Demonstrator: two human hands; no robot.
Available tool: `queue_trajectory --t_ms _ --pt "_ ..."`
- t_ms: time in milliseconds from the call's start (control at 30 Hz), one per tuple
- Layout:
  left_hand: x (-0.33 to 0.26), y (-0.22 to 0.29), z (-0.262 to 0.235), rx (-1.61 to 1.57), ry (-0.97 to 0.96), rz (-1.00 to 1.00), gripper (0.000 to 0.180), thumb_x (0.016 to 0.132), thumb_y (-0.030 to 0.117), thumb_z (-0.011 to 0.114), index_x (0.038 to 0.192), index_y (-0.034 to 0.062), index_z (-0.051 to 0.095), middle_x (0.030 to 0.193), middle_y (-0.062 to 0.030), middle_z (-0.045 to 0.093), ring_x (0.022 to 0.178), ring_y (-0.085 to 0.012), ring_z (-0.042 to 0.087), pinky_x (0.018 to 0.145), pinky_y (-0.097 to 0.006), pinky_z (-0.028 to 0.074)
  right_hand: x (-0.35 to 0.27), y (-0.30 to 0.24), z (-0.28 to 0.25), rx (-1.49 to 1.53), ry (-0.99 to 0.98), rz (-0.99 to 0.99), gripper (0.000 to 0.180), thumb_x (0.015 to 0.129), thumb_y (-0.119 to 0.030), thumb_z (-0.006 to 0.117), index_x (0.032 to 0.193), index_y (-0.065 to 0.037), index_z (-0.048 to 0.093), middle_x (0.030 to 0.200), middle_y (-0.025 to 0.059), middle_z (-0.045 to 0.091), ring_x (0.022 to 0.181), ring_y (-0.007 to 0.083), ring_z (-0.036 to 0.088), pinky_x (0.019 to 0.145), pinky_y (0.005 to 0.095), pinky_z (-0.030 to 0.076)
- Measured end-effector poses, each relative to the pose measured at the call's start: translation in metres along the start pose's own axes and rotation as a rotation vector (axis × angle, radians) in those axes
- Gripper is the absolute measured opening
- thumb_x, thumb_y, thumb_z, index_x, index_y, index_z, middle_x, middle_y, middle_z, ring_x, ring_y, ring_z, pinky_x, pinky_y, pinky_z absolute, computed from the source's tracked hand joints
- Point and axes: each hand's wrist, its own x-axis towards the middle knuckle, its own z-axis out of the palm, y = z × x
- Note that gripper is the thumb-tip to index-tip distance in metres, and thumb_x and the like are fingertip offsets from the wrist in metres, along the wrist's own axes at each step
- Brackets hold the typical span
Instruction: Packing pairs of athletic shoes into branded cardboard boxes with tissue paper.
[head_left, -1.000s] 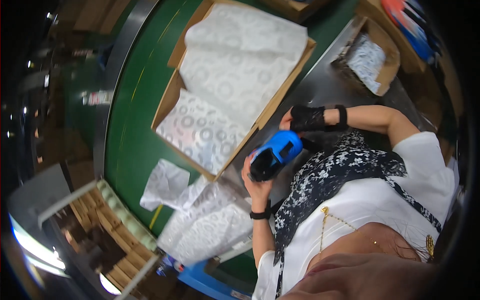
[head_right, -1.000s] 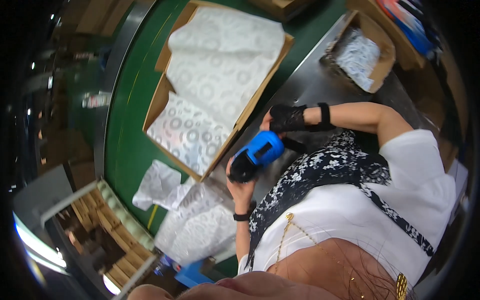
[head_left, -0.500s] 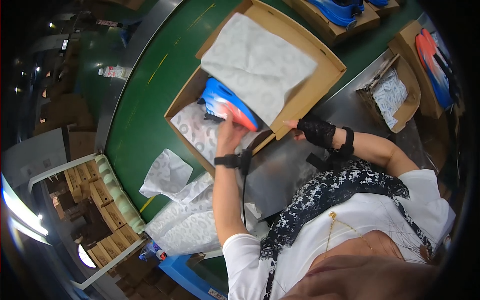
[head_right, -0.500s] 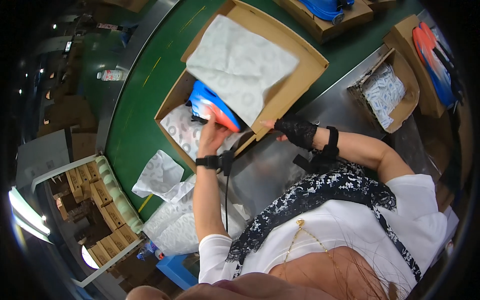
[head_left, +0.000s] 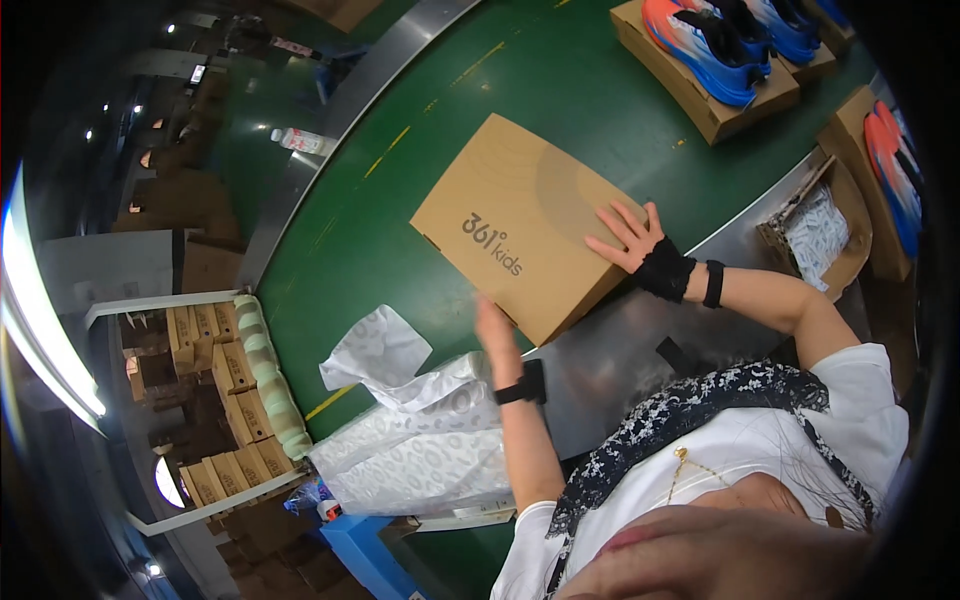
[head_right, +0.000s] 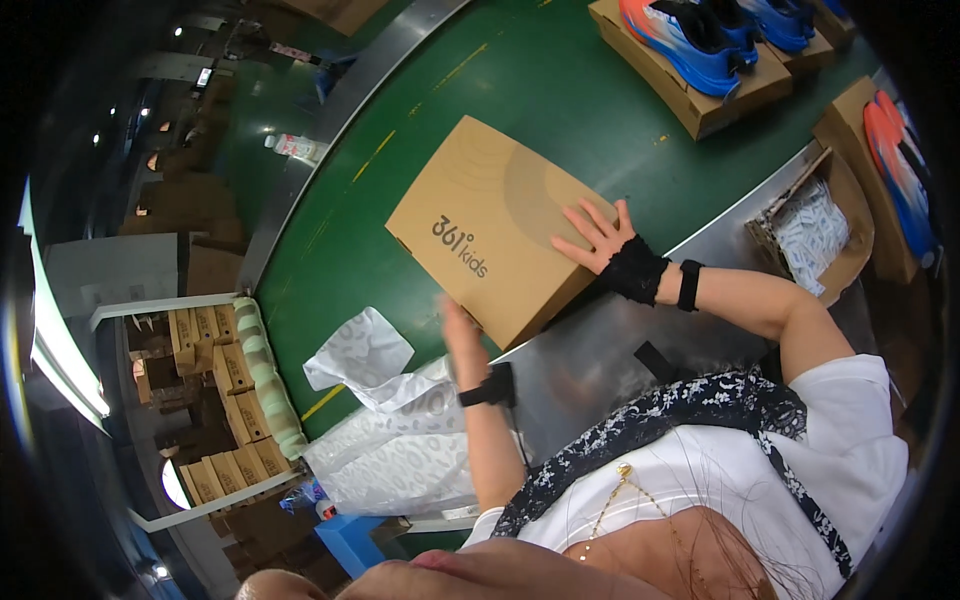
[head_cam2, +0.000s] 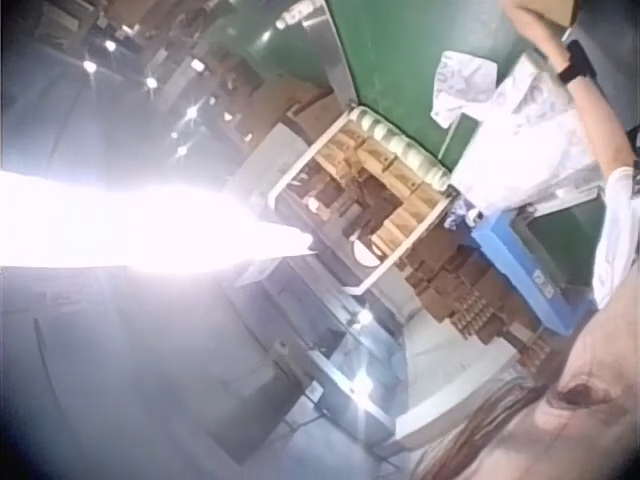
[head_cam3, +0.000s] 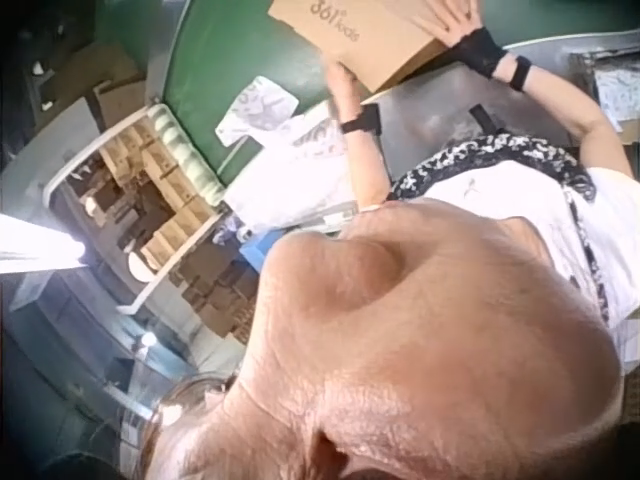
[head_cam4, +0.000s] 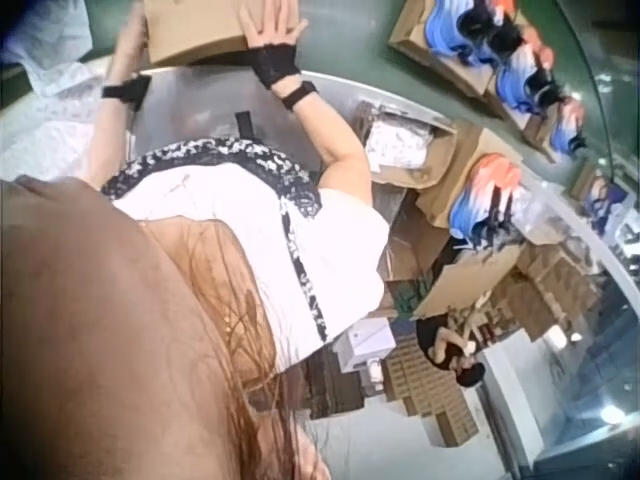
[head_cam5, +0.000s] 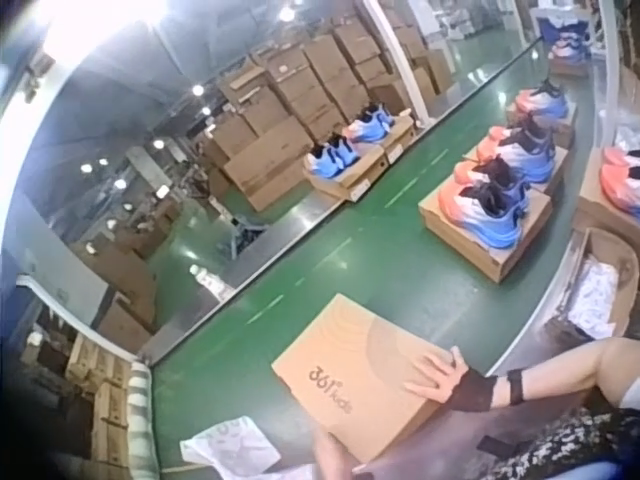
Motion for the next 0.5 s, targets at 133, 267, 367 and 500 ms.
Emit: queue_trajectory --t_ms 133,267,367,500 --pt "-0.015 -0.015 0.027 -0.114 -0.031 0.277 0.037 0.089 0.031 0.039 0.099 -0.0043 0.048 0.089 -0.0082 0.056 0.077 -0.0123 0.051 0.067 -0.024 0.042 -0.010 0.004 -0.007 0.025 -0.082 0.017 0.048 0.070 -0.011 0.046 0.117 -0.024 0.045 0.128 0.0177 0.033 0.115 0.0342 0.034 0.082 0.0606 0.028" --pt "-0.001 -0.053 0.028 0.148 0.052 0.450 0.036 0.088 0.031 0.040 0.099 -0.0031 0.049 0.089 -0.0103 0.056 0.081 -0.0162 0.052 0.071 -0.029 0.041 -0.028 0.003 -0.007 -0.036 0.000 -0.005 0.043 0.072 -0.013 0.046 0.114 -0.022 0.047 0.125 0.0188 0.036 0.113 0.0347 0.037 0.081 0.0608 0.030" --pt "0.007 -0.042 0.022 -0.072 -0.160 0.228 0.039 0.086 0.032 0.044 0.106 -0.0009 0.046 0.095 -0.0099 0.055 0.086 -0.0198 0.052 0.074 -0.031 0.041 -0.025 0.009 -0.012 -0.028 -0.033 0.000 0.040 0.072 -0.014 0.046 0.112 -0.023 0.048 0.122 0.0181 0.040 0.112 0.0347 0.038 0.080 0.0613 0.030" --pt "0.011 -0.033 0.022 -0.510 -0.403 -0.039 0.053 0.081 0.043 0.046 0.116 0.0030 0.040 0.110 -0.0105 0.049 0.098 -0.0237 0.049 0.080 -0.036 0.042 -0.011 0.002 -0.025 -0.002 -0.054 0.034 0.037 0.073 -0.017 0.047 0.108 -0.024 0.051 0.119 0.0165 0.043 0.111 0.0340 0.040 0.080 0.0617 0.029"
